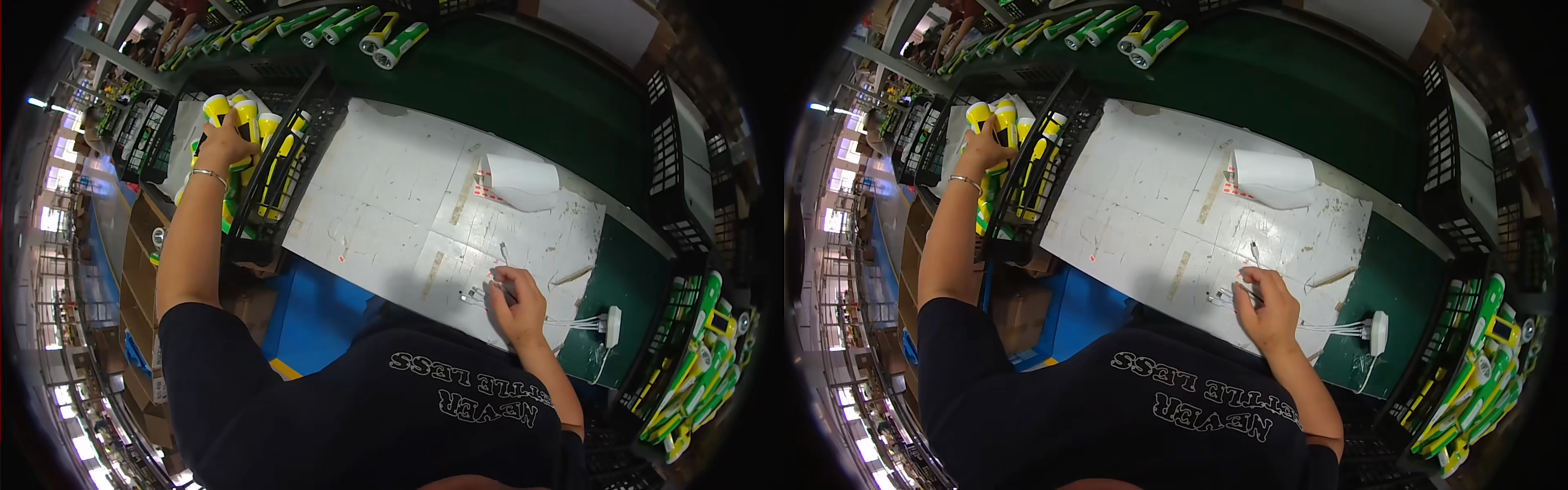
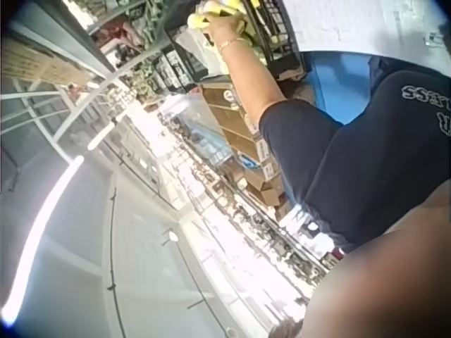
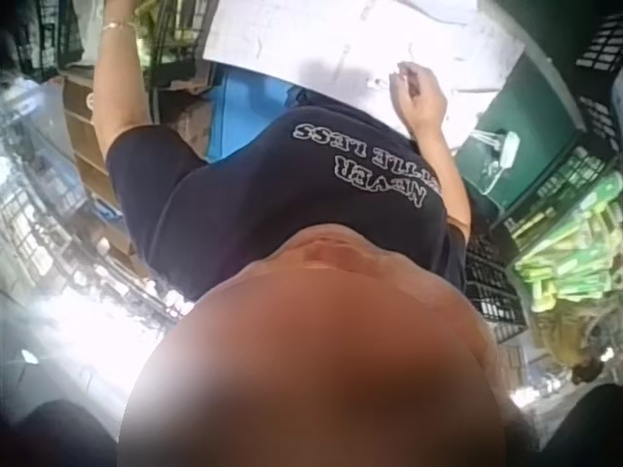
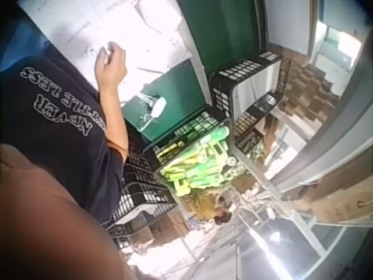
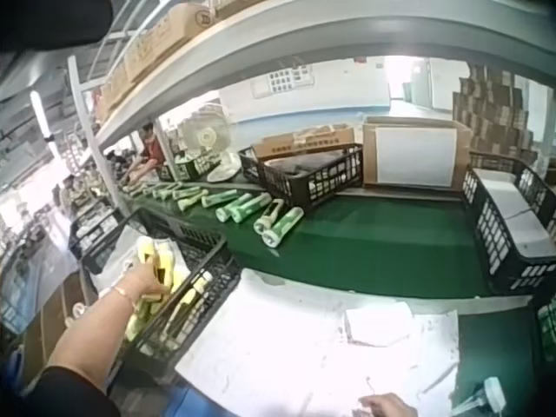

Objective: Picking up flashlights from a conveyor belt, switching them on to test the light beam functionality, and sorting them into bins.

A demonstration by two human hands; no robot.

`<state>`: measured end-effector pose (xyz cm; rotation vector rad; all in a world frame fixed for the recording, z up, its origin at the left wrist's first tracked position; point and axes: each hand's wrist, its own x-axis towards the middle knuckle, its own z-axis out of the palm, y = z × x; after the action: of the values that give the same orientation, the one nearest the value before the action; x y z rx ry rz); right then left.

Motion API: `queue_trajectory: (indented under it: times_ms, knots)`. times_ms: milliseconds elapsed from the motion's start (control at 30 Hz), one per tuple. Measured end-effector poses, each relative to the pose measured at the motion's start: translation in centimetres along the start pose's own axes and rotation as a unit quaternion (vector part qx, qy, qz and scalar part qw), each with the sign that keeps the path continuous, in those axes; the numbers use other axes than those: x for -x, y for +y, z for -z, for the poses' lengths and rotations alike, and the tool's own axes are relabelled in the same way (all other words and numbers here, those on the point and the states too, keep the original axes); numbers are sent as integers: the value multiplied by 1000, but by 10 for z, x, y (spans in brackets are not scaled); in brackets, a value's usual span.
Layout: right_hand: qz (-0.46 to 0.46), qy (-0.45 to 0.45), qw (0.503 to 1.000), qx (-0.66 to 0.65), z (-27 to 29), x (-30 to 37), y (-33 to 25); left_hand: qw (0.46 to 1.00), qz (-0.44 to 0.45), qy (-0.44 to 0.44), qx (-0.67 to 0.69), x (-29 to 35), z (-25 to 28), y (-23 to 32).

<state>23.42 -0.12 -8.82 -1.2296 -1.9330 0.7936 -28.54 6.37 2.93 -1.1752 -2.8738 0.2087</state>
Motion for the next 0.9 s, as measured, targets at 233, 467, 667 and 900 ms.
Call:
queue_trajectory:
  times_ms: [233,467,667,900]
  knots:
    - [12,-8,1000,5,0,-6,1,988,118,-8,-95,-31,-16,-14]
    - [30,17,999,-2,-2,-10,5,984,146,52,-89,-121,-54,-59]
    - [45,18,999,-23,-2,-10,11,1000,4,15,16,-120,-87,-60]
    - [50,7,998,-40,-4,-10,18,960,-167,215,61,-73,-42,15]
